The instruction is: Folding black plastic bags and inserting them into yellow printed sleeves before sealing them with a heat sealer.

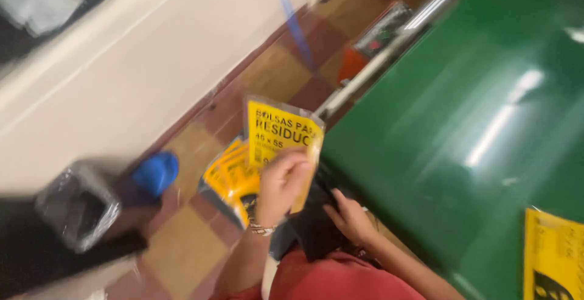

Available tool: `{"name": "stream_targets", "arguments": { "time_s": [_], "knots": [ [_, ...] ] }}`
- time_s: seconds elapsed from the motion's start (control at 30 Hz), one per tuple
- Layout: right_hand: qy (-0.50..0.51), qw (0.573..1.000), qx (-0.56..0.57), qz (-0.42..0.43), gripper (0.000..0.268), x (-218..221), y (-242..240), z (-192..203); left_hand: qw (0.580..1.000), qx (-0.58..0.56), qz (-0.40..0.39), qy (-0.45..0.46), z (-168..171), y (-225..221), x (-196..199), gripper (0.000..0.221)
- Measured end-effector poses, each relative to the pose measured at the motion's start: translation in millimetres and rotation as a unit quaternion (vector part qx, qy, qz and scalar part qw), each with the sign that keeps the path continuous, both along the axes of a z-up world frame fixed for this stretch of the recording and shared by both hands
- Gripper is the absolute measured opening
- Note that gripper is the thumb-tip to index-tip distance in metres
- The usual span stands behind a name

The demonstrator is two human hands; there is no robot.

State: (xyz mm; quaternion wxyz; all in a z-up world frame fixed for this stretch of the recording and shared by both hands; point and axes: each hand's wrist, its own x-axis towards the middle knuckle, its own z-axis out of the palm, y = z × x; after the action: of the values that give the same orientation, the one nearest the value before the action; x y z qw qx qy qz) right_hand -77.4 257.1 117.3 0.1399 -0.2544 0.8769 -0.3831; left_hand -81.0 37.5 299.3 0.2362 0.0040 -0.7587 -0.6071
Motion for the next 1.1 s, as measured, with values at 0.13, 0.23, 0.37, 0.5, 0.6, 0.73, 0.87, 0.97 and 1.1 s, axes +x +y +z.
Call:
{"name": "stream_targets", "arguments": {
  "time_s": [0.13, 0.23, 0.37, 0.5, 0.6, 0.73, 0.87, 0.97, 1.1],
  "knots": [
    [-0.096, 0.963, 0.068, -0.243, 0.04, 38, 112, 43, 0.968, -0.171, -0.135, 0.122, 4, 104, -67, 0.013],
    [-0.097, 0.898, 0.058, -0.425, 0.035, 84, 185, 61, 0.934, -0.228, -0.194, 0.195, -30, 195, -99, 0.008],
    [-0.067, 0.799, -0.044, -0.595, 0.032, 149, 263, 62, 0.862, -0.367, -0.263, 0.23, -81, 316, -113, 0.014],
    [-0.08, 0.757, -0.049, -0.647, 0.048, 177, 292, 72, 0.842, -0.394, -0.36, 0.075, -149, 401, -106, 0.02],
    [-0.059, 0.765, -0.084, -0.636, 0.049, 184, 305, 65, 0.842, -0.289, -0.455, -0.027, -176, 426, -105, 0.021],
    [-0.086, 0.752, -0.169, -0.631, 0.05, 174, 307, 62, 0.735, -0.364, -0.57, -0.041, -155, 411, -112, 0.031],
    [-0.136, 0.749, -0.247, -0.6, 0.056, 161, 305, 66, 0.662, -0.52, -0.538, -0.046, -121, 391, -110, 0.039],
    [-0.149, 0.736, -0.27, -0.603, 0.038, 160, 312, 63, 0.661, -0.548, -0.513, -0.016, -128, 389, -105, 0.029],
    [-0.167, 0.675, -0.328, -0.64, 0.035, 157, 317, 78, 0.687, -0.514, -0.513, 0.004, -140, 391, -111, 0.015]
  ]
}}
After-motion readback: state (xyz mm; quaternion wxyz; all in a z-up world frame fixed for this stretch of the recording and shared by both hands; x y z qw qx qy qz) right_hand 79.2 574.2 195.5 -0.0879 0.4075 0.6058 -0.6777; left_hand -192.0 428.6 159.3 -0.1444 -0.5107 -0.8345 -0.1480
